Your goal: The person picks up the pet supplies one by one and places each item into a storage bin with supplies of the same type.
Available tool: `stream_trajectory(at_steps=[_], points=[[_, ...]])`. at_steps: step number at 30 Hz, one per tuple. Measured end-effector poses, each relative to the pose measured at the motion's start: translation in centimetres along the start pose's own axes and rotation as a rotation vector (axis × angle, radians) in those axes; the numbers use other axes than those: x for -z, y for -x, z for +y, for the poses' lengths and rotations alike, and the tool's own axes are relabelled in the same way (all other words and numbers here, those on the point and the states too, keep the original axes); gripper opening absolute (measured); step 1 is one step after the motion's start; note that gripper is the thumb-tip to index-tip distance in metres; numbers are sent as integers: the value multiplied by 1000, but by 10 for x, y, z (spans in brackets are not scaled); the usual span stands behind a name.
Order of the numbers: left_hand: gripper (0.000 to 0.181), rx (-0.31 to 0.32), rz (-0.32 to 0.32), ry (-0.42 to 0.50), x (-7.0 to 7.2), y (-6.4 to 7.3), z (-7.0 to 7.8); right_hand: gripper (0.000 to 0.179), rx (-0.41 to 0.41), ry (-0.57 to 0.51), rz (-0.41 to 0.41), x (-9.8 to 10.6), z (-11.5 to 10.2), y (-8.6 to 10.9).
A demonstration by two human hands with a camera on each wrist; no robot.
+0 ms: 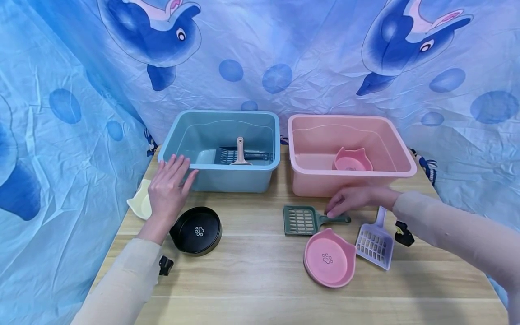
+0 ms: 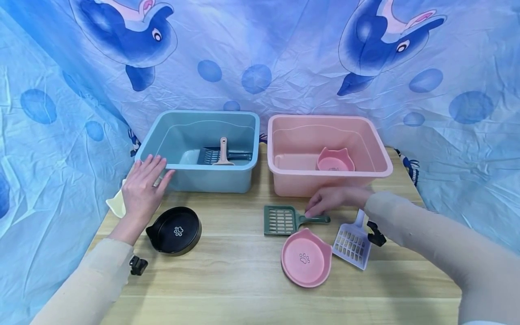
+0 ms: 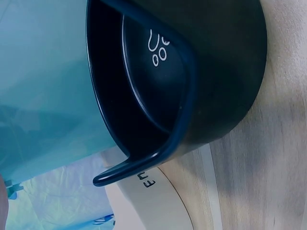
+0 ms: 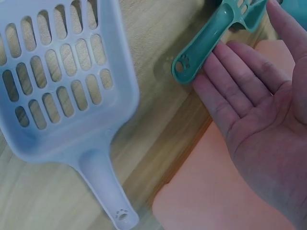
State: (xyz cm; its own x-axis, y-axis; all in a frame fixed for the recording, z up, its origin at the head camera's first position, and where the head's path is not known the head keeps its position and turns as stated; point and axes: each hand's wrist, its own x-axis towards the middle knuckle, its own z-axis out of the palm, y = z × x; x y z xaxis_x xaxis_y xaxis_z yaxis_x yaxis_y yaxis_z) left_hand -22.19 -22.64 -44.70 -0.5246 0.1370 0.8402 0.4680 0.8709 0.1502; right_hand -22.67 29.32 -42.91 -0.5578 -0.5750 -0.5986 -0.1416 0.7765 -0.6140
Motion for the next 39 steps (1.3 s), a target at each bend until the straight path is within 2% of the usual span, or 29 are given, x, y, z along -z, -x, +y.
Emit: stream_trajectory(at_steps=[5, 12, 16, 24, 28, 39], points=[[42, 3, -14, -8, 2, -2, 1, 34, -25, -44, -24, 0, 8, -1], [42, 14, -21, -12, 2, -2, 2, 29, -108, -218, -31, -5, 12, -2], [41, 14, -15, -10, 2, -2, 1, 26, -117, -265, -49, -7, 14, -4], [41, 10, -24, -13, 3, -3, 2, 19, -128, -248, -96, -12, 21, -10], [41, 10, -24, -14, 3, -4, 2, 18, -142, -232, -93, -17, 24, -13], [41, 7, -18, -18, 2, -3, 1, 18, -142, -209, -124, -20, 23, -17]])
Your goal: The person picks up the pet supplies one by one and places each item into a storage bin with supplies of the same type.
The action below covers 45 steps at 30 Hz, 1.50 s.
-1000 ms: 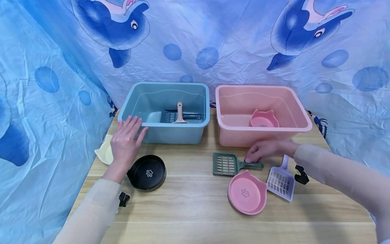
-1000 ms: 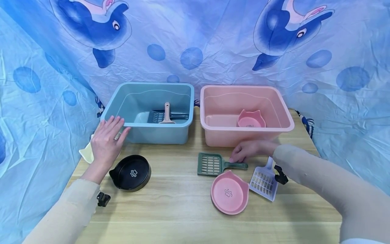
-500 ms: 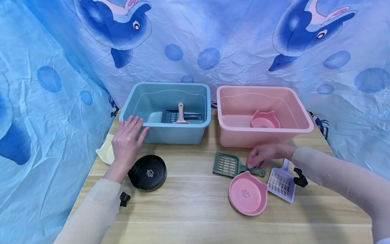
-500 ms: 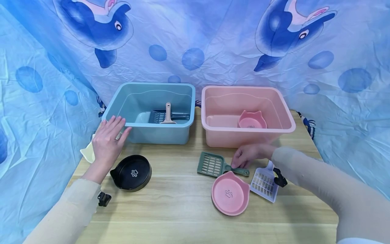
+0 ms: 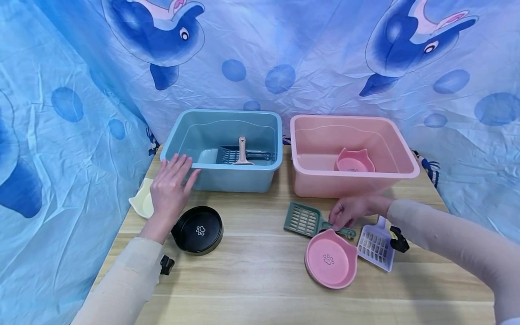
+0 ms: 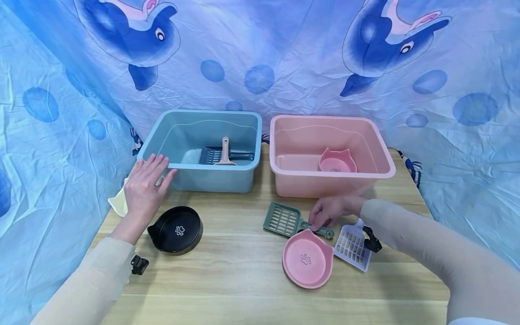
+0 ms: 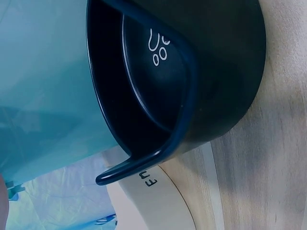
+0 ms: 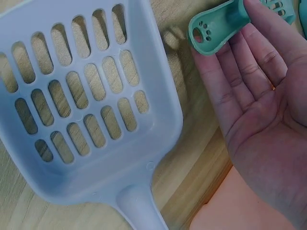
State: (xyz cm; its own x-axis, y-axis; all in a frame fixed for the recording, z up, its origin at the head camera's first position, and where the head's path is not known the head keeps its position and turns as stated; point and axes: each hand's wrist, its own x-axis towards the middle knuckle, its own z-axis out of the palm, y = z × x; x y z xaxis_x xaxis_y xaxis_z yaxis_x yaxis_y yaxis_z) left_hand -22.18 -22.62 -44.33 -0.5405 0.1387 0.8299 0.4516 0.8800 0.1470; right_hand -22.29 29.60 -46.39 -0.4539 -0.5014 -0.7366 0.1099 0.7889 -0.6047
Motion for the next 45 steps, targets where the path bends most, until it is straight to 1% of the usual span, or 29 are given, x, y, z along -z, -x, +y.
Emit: stream_trajectory(at_steps=[5, 11, 15, 22, 27, 30, 34, 40, 45], points=[[41, -2, -11, -6, 2, 0, 0, 14, -1, 0, -8, 0, -4, 2], [42, -16, -43, -22, 6, -1, 2, 12, -7, 39, 30, -3, -9, 5], [42, -20, -46, -23, 7, -2, 3, 11, 7, 49, 52, -3, -13, 8], [42, -25, -52, -24, 8, -2, 2, 13, 49, 19, 70, -1, -18, 16], [42, -25, -48, -17, 8, -1, 1, 9, 120, 82, 107, 4, -26, 24], [42, -26, -47, -12, 8, -1, 1, 6, 188, 128, 114, 7, -31, 28], [42, -28, -40, -9, 7, 0, 1, 6, 269, 156, 112, 6, -39, 31], [42, -33, -48, -15, 7, 1, -1, 6, 334, 173, 99, -2, -59, 40], [42, -32, -52, -17, 7, 2, 0, 5, 381, 211, 120, -7, -82, 50]])
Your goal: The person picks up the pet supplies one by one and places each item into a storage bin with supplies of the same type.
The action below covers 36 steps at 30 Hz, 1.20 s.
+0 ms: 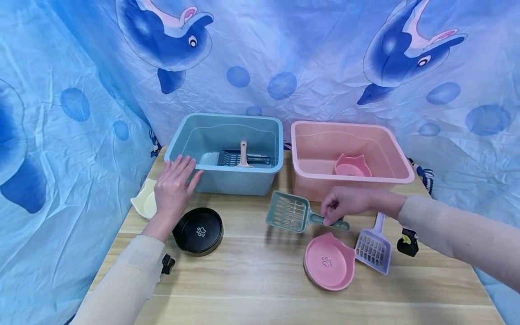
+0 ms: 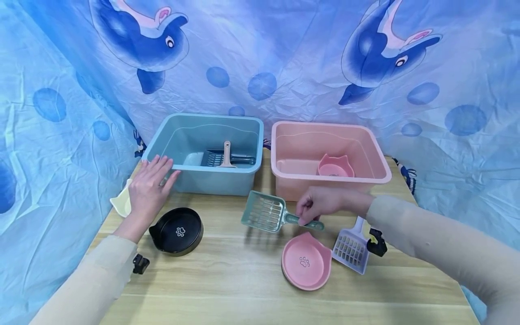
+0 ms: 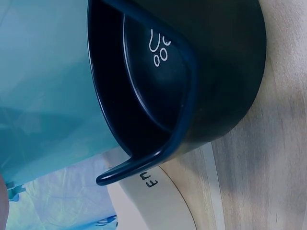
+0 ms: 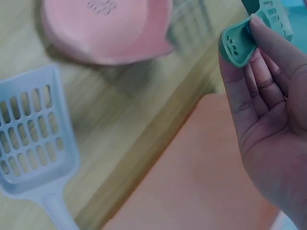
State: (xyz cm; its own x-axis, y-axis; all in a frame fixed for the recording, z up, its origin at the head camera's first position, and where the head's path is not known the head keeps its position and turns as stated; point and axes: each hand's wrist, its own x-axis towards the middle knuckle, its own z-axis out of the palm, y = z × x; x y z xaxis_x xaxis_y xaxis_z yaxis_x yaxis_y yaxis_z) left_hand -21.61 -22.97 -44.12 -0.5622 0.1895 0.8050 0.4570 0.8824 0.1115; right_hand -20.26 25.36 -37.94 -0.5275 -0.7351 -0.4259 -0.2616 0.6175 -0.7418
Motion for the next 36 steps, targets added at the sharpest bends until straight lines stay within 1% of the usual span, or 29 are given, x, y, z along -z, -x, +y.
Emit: stream_trajectory(at_steps=[2, 5, 8, 11, 13, 16, 20, 22, 25, 29, 32, 36], points=[[41, 1, 7, 2, 0, 0, 0, 5, 9, 7, 18, 3, -12, 0], [41, -8, 8, 0, 1, -1, 0, 8, 25, -30, 50, 10, -32, 0], [41, -7, 17, 1, 1, 0, 1, 10, 46, -82, 68, 24, -53, -2], [41, -6, 24, 0, 1, 0, 1, 11, 78, -85, 77, 42, -72, -10], [41, -7, 27, -2, 1, 0, 0, 12, 83, -69, 89, 56, -84, -21], [41, -8, 31, -1, 1, 1, -1, 11, 96, -9, 106, 78, -100, -39], [41, -10, 32, -5, 0, 2, 0, 8, 120, 117, 164, 102, -118, -68], [41, -17, 29, -13, 0, 3, 0, 6, 113, 175, 190, 110, -126, -85], [41, -19, 33, -17, 0, 5, 0, 6, 81, 232, 203, 118, -136, -109], [42, -24, 27, -23, 0, 6, 0, 8, 71, 283, 188, 125, -143, -139], [41, -27, 16, -24, 2, 5, 0, 9, 63, 289, 163, 129, -146, -159], [40, -28, 31, -24, 3, 3, -2, 9, 37, 269, 114, 131, -147, -180]])
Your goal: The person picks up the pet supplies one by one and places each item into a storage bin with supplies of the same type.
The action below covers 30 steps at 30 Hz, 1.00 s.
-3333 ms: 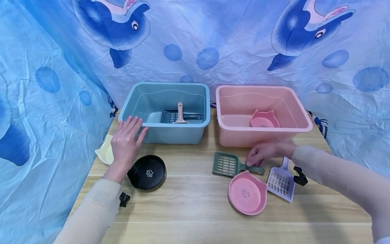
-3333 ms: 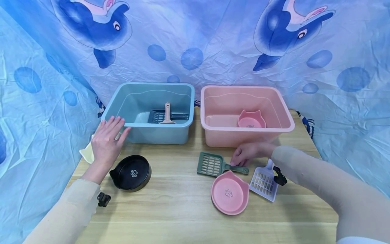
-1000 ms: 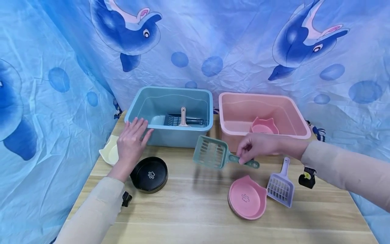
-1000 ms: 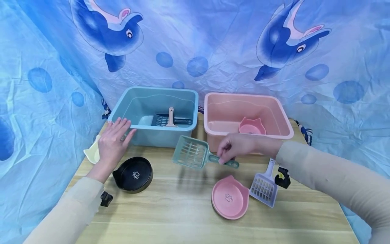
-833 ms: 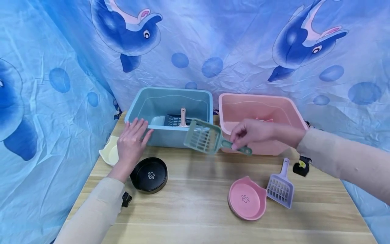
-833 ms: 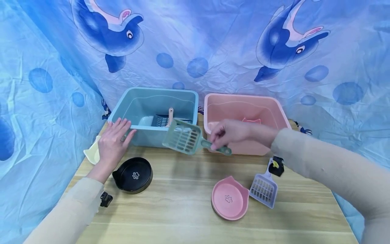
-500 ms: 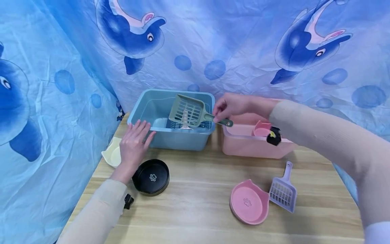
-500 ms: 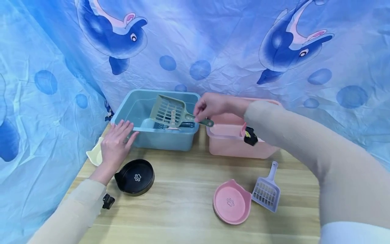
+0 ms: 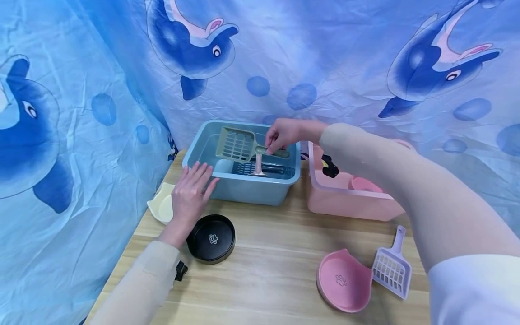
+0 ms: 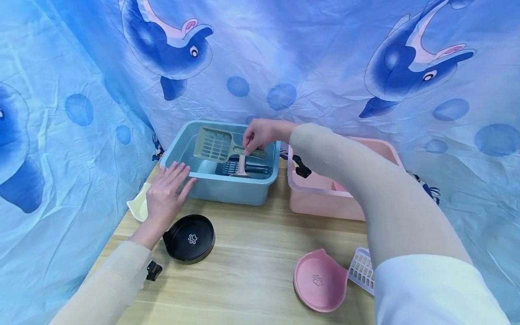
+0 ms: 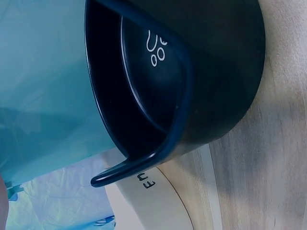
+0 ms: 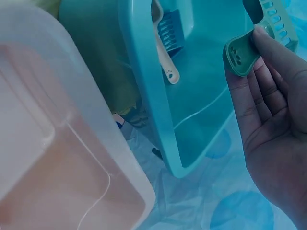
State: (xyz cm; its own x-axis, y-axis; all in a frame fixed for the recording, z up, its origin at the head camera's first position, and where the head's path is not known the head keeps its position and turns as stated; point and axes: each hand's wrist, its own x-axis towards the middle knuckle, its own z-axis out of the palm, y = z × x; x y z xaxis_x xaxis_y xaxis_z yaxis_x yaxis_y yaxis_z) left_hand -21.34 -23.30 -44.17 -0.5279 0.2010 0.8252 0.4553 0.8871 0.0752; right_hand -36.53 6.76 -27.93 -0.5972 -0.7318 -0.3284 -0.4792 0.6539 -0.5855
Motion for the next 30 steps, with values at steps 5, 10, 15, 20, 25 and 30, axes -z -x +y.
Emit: stream_trajectory(at_steps=[5, 10, 15, 20, 25, 30], points=[[41, -7, 16, 19, -6, -3, 7, 10, -34, -27, -44, -5, 9, -10], [40, -3, 22, 32, -9, -4, 11, 14, -61, -29, -15, -14, 15, -17], [42, -4, 41, 39, -12, -5, 12, 32, -66, 5, 11, -17, 23, -15], [42, 8, 34, 38, -10, -5, 9, 38, -43, -32, 19, -10, 25, -2], [43, 27, 39, 37, -7, -3, 5, 44, 5, -34, 50, -4, 25, 21], [43, 37, 43, 36, -5, -2, 0, 49, 21, -29, 63, -3, 30, 53]])
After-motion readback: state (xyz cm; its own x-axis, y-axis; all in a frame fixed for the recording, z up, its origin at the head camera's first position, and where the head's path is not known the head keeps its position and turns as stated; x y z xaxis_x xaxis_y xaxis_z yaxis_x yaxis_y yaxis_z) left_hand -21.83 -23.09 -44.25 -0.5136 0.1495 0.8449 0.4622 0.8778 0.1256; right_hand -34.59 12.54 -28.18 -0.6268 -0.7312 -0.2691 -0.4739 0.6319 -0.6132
